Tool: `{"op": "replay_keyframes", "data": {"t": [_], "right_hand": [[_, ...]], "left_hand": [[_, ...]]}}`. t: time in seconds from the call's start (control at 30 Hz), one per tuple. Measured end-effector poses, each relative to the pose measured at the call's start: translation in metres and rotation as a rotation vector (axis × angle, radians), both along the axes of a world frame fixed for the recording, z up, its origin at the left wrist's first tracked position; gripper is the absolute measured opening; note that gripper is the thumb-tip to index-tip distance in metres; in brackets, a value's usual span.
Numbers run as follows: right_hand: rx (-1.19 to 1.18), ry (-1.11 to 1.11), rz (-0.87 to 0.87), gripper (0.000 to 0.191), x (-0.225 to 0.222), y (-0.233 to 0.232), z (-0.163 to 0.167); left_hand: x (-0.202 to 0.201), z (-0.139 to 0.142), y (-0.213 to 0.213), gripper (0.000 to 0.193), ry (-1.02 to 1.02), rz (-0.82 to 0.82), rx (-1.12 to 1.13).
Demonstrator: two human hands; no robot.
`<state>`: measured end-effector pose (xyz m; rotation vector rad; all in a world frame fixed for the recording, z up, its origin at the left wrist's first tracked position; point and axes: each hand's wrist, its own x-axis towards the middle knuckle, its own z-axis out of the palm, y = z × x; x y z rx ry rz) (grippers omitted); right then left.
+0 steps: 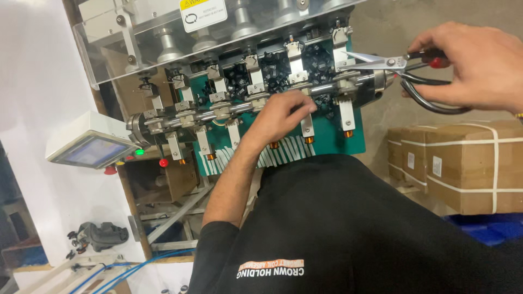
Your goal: The person stands at a benchtop machine and handles small black plastic components, fitting them onto the machine's stations and arranging white strips on the green work surface. They use scissors to trim material at the machine and wipe parts with a cloth before resuming fitting components.
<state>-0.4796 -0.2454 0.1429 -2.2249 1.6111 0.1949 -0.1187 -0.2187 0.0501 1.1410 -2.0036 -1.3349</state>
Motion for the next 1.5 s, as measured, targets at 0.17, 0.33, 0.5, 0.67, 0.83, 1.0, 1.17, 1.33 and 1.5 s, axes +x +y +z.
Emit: {"op": "replay_keyframes", "data": {"t": [0.17,0.33,0.5,0.67,0.83,1.0,1.17,1.33,1.5], "right_hand": [[0.132,0.064,0.153,0.073,-0.006,-0.073,-0.032],[0.320,0.007,0.148,0.069,-0.006,-0.096,-0.052],[0.305,0.082,0.163,0.071,-0.023,-0.104,-0.048],[0.337,0.034,0.191,0.068,-0.019,-0.110,-0.050],[0.411,-0.067,0.164,0.056,0.011,-0.107,-0.038],[0.506,0.076,0.148,0.040,0.024,-0.101,-0.008],[0.378,-0.060,0.321,0.044,0.018,-0.087,0.001],[0.404,0.018,0.386,0.048,-0.001,-0.068,0.006],[0.502,0.060,0.396,0.047,-0.006,-0.055,0.020]], "left_hand": [[-0.071,-0.005,-0.048,0.020,-0.063,0.305,-0.236],[-0.099,-0.023,-0.074,0.024,-0.286,0.455,-0.279],[-0.105,-0.035,-0.084,0.025,-0.336,0.506,-0.277],[-0.109,-0.047,-0.089,0.031,-0.423,0.483,-0.150],[-0.117,-0.049,-0.095,0.028,-0.440,0.448,-0.048],[-0.119,-0.032,-0.092,0.019,-0.326,0.583,-0.243],[-0.129,-0.012,-0.085,0.010,-0.153,0.641,-0.510],[-0.148,-0.018,-0.069,0.012,-0.170,0.545,-0.582],[-0.163,-0.043,-0.080,0.013,-0.257,0.431,-0.450]]}}
